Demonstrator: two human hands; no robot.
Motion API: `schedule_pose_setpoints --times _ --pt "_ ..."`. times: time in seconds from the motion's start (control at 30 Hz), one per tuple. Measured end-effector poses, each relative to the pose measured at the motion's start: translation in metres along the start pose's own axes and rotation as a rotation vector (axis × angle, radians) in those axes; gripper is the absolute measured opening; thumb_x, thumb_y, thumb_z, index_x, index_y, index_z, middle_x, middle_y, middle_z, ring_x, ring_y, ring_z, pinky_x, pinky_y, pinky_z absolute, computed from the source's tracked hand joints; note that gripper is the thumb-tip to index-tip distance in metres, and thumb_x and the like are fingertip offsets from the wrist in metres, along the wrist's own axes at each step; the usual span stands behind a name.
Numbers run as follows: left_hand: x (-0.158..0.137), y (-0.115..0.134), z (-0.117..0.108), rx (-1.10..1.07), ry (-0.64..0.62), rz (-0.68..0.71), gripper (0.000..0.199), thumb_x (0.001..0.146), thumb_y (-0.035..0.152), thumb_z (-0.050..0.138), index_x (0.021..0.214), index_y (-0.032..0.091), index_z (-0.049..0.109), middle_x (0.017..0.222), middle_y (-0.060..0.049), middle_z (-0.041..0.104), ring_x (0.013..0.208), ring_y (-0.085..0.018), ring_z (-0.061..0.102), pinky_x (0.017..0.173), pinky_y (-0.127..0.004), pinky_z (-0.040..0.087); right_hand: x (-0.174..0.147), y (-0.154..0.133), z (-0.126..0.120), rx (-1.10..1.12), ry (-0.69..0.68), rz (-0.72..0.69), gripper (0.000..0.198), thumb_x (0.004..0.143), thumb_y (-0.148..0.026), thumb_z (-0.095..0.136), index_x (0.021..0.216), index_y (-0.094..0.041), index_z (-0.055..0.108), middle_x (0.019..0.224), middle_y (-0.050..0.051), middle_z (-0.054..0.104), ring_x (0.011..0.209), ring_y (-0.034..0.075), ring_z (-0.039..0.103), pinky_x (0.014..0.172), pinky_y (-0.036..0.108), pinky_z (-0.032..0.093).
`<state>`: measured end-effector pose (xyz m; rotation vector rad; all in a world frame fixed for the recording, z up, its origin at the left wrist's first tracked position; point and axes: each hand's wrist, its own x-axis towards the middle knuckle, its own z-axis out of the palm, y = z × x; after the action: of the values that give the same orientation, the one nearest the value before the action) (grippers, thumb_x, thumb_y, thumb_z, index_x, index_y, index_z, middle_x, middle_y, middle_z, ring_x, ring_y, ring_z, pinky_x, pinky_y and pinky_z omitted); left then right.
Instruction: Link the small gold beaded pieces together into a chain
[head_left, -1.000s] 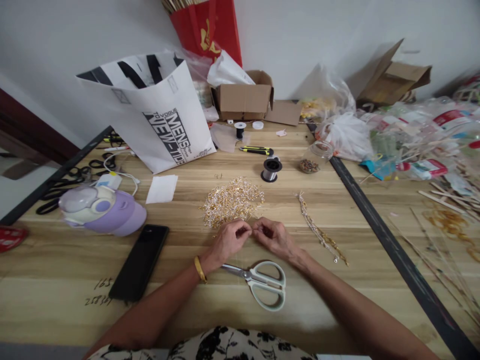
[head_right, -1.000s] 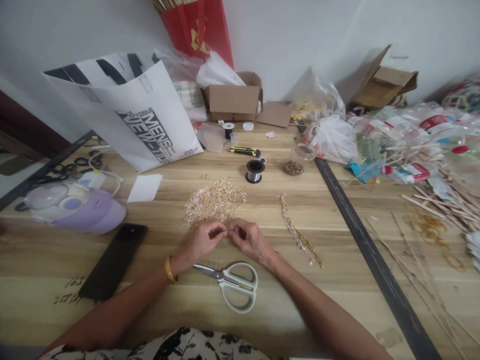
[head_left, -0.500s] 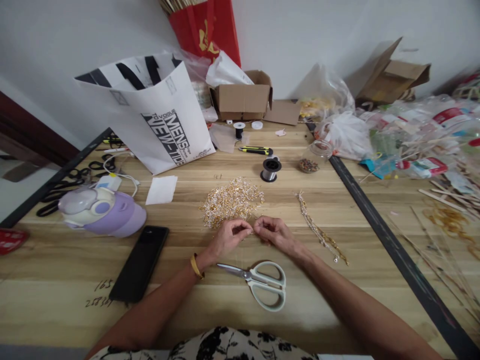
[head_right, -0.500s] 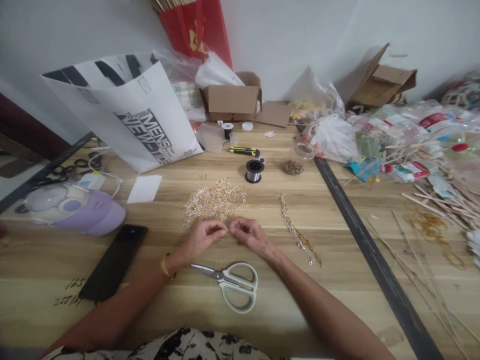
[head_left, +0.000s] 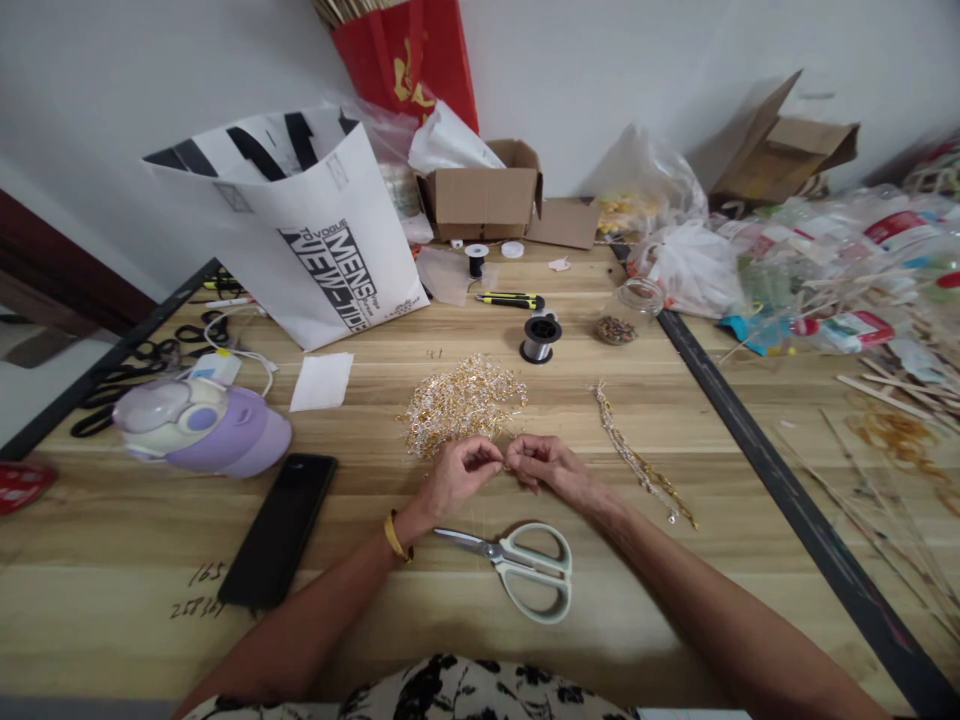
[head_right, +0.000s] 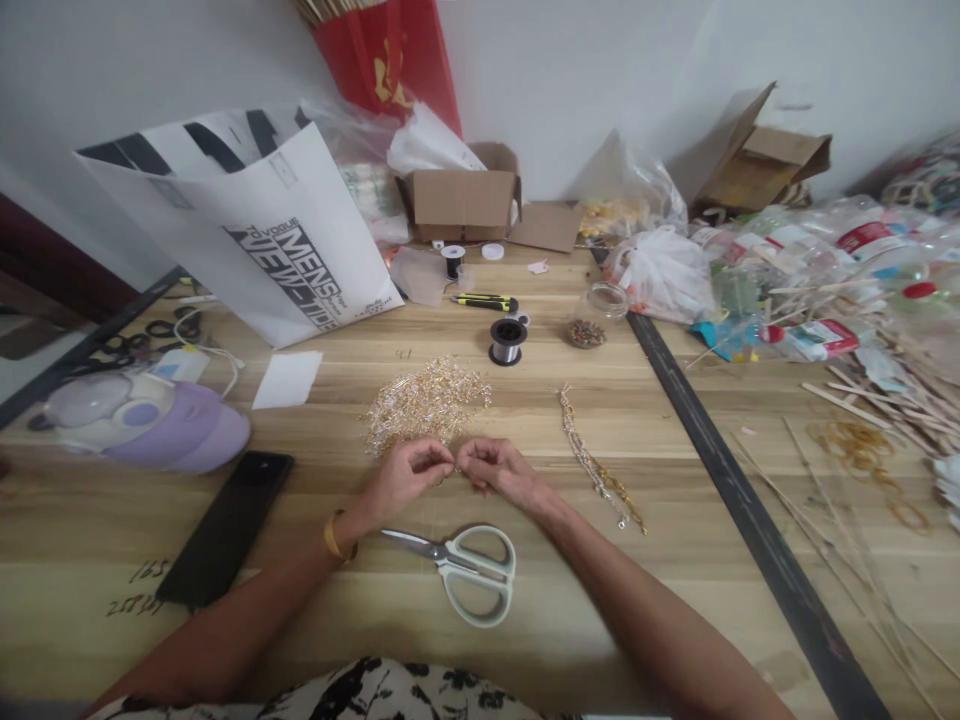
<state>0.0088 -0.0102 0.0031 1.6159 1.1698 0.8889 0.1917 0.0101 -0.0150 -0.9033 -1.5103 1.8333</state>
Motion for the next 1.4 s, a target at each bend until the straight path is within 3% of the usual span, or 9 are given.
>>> schedule_pose_setpoints --times 0.57,0.87,1.13,1.4 --pt "-0.0041 -0.0030 0.0031 0.138 0.031 0.114 0.010 0.073 0.008 0.064 0.076 0.015 0.058 0.071 0.000 0.065 0.066 -0.012 0.061 0.063 -0.022 0.049 0.0005 -0.0012 0.0005 -0.039 -0.014 -0.015 0.033 0.081 -0.047 0.060 0.077 -0.014 0.057 0.054 -0.004 0.046 0.046 0.007 0.040 0.043 0.019 0.033" --pt "-0.0051 -0.0006 0.0034 0.164 0.063 0.180 0.003 0.078 0.015 0.063 0.076 0.015 0.062 0.073 -0.001 0.067 0.067 -0.013 0.061 0.065 -0.022 0.047 0.0005 0.0025 0.0012 -0.075 0.009 -0.044 0.031 0.083 -0.045 0.059 0.076 -0.015 0.057 0.054 -0.004 0.047 0.046 0.007 0.041 0.043 0.019 0.033" --pt "-0.0063 0.0001 0.0010 0.249 0.070 0.244 0.013 0.083 0.019 0.058 0.071 0.015 0.061 0.072 -0.003 0.065 0.069 -0.014 0.058 0.067 -0.025 0.044 -0.0001 0.0009 0.0030 -0.072 0.016 -0.051 0.029 0.084 -0.042 0.059 0.076 -0.014 0.055 0.054 -0.005 0.046 0.045 0.006 0.040 0.042 0.019 0.033" --pt "-0.0033 0.0031 -0.0028 -0.036 0.062 0.052 0.016 0.084 0.025 0.054 0.072 0.014 0.054 0.070 -0.003 0.061 0.063 -0.013 0.057 0.061 -0.024 0.046 -0.0007 -0.0015 0.0061 -0.080 0.093 -0.065 0.029 0.084 -0.044 0.058 0.083 -0.015 0.054 0.057 -0.005 0.044 0.044 0.006 0.039 0.040 0.018 0.031"
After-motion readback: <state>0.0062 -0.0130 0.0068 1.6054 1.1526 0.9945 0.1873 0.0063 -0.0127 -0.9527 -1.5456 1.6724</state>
